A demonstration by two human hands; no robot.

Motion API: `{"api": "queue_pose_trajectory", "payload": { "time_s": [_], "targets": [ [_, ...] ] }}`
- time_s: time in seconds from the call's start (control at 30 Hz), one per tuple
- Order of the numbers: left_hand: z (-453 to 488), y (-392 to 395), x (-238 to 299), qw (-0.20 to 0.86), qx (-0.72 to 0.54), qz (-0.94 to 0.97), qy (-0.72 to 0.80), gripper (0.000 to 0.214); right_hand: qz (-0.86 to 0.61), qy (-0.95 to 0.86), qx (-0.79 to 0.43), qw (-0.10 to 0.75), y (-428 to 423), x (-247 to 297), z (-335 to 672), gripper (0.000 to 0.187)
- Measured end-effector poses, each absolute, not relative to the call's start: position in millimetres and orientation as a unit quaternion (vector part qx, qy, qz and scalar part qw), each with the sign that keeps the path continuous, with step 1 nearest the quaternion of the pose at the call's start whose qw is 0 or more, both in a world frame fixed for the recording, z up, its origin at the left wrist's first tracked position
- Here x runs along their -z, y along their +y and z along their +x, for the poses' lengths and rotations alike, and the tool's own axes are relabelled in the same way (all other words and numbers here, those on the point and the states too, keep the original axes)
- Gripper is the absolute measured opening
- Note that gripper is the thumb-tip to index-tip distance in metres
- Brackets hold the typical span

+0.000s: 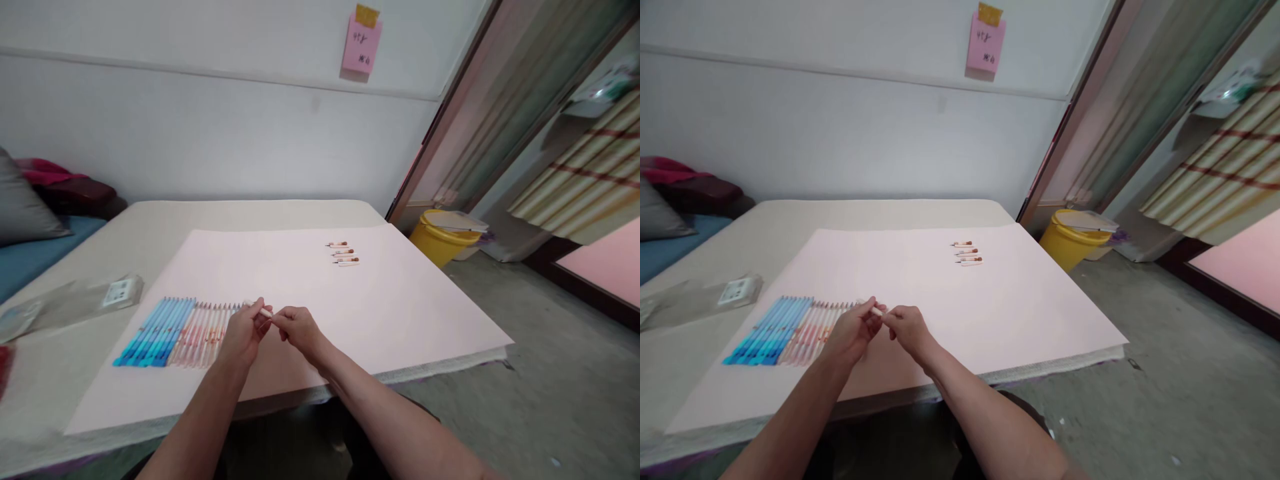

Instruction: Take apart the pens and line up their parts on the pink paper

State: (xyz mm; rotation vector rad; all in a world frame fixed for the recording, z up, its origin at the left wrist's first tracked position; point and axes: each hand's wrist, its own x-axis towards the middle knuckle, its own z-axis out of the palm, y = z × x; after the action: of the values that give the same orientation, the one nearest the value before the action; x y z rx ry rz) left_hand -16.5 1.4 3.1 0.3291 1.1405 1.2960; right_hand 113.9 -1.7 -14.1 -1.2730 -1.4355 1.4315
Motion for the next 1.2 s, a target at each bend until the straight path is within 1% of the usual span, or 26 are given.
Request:
{"api": "queue_pose_trajectory", "payload": {
  "time_s": [0.2,0.57,0.63,0.77,1.0,1.2],
  "targets": [
    [-16,2,-3,0.637,-0.576,0.145,0.491,0.009,-0.502,-0.563,-0.550,0.358,-2,17,114,0.027],
    [-14,-1,-10,0.641,-0.571,0.150,0.491,0.013,-0.504,-0.559,-0.552,0.359,-1,16,115,0.025],
    [-14,-2,-9,0.643,-0.572,0.154,0.486,0.013,-0.503,-0.560,-0.549,0.362,-2,17,115,0.027],
    [-15,-2,-8,0.639,-0.576,0.161,0.484,0.011,-0.500,-0.556,-0.552,0.369,-2,18,115,0.037],
    [-14,-4,-13,0.642,-0.566,0.204,0.475,0.012,-0.485,-0.489,-0.621,0.375,-4,6,116,0.045],
    [-15,-4,-11,0.653,-0.553,0.244,0.455,0.017,-0.455,-0.411,-0.702,0.361,-4,2,119,0.045]
  ]
}}
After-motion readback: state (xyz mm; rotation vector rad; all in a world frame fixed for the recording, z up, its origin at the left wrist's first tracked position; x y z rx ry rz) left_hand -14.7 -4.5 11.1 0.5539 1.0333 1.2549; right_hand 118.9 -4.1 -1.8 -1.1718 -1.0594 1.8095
